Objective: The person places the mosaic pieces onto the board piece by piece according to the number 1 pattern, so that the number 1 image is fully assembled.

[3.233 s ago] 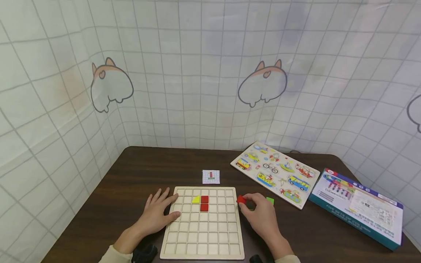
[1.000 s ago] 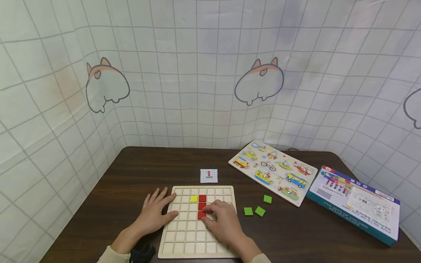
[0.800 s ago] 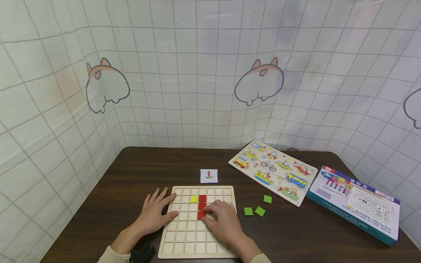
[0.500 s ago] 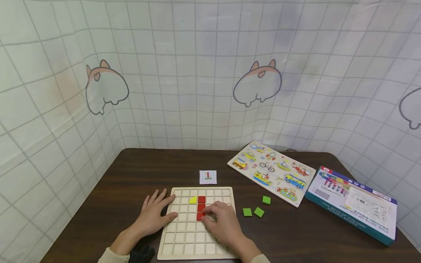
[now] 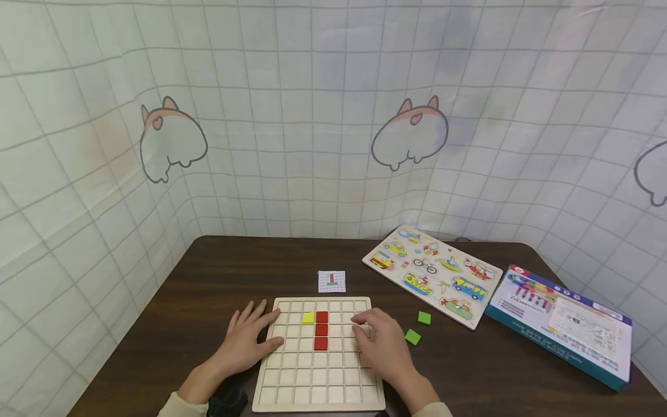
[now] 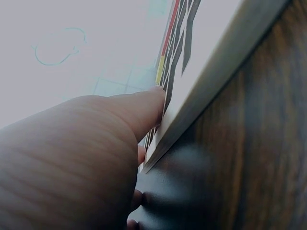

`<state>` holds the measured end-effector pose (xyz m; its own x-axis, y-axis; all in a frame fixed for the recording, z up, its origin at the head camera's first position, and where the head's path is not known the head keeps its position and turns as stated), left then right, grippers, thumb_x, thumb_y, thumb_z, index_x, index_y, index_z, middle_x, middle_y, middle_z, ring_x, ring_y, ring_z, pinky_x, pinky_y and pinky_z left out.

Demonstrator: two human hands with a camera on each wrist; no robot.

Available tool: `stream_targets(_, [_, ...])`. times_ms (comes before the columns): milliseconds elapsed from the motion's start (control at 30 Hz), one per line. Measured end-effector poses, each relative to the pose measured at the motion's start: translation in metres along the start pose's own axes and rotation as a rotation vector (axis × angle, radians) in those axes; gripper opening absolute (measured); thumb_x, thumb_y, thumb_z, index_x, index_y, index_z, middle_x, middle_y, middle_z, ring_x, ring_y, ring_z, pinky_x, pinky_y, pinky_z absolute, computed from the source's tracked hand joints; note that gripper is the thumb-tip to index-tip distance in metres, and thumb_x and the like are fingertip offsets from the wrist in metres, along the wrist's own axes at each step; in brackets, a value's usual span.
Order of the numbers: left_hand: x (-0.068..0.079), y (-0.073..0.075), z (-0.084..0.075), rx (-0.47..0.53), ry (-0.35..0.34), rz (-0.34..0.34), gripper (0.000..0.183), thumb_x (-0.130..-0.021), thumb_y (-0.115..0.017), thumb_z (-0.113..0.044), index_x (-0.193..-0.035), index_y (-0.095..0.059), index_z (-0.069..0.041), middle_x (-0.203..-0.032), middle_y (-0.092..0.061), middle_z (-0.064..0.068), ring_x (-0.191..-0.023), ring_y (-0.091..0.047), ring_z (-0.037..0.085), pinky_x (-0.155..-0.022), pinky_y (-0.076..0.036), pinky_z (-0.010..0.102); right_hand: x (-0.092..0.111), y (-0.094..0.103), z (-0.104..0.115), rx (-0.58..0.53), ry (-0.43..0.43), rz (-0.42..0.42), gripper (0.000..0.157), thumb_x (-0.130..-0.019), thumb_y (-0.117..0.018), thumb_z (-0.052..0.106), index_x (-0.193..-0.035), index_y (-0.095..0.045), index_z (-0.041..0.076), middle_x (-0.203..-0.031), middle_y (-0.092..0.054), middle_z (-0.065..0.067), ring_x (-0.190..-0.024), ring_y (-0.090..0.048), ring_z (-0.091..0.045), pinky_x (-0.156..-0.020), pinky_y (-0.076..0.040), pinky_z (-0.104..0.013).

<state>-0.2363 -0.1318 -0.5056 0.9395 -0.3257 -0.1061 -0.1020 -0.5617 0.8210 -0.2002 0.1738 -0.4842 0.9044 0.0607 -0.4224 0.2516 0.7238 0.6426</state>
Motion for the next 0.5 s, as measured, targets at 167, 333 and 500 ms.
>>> stream_targets(167, [-0.001,-0.001,0.0,-0.004,0.001,0.004,0.065,-0.09,-0.067,-0.046,-0.145,-0.05,-0.016,-0.157,-0.028,0.021,-0.147,-0.011,0.045,-0.112,0.0,0.066,-0.002,0.02,-0.02,0.084,-0.022,-0.02,0.014,-0.086,-0.075,0.009,-0.098,-0.075,0.016,-0.096,-0.067,0.01,-0.089,-0.065,-0.009,-0.074,-0.054,-0.033])
stream_targets(333, [-0.001,0.0,-0.001,-0.005,-0.001,0.003,0.064,-0.09,-0.066,-0.046,-0.145,-0.05,-0.017,-0.157,-0.028,0.021,-0.147,-0.011,0.045,-0.112,0.0,0.066,-0.001,0.036,-0.033,0.111,-0.055,0.026,0.018,-0.086,-0.074,0.008,-0.103,-0.075,0.015,-0.103,-0.069,0.006,-0.098,-0.066,-0.017,-0.082,-0.054,-0.041])
stream_targets(500, [0.0,0.001,-0.003,0.0,-0.015,-0.003,0.064,-0.09,-0.066,-0.046,-0.145,-0.051,-0.015,-0.156,-0.029,0.022,-0.146,-0.012,0.046,-0.112,-0.001,0.067,-0.002,0.051,-0.042,0.148,-0.08,0.071,0.021,-0.086,-0.074,0.011,-0.107,-0.074,0.013,-0.107,-0.069,0.001,-0.101,-0.066,-0.024,-0.086,-0.052,-0.047])
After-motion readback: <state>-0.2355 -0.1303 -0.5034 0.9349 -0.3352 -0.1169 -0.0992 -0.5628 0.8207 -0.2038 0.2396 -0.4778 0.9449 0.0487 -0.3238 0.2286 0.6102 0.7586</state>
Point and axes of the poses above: each hand's wrist, its own x-axis away from the middle knuckle, its own y-axis out of the back of the hand, z = x × y, the point moved 1 cm from there along -x, towards the middle knuckle
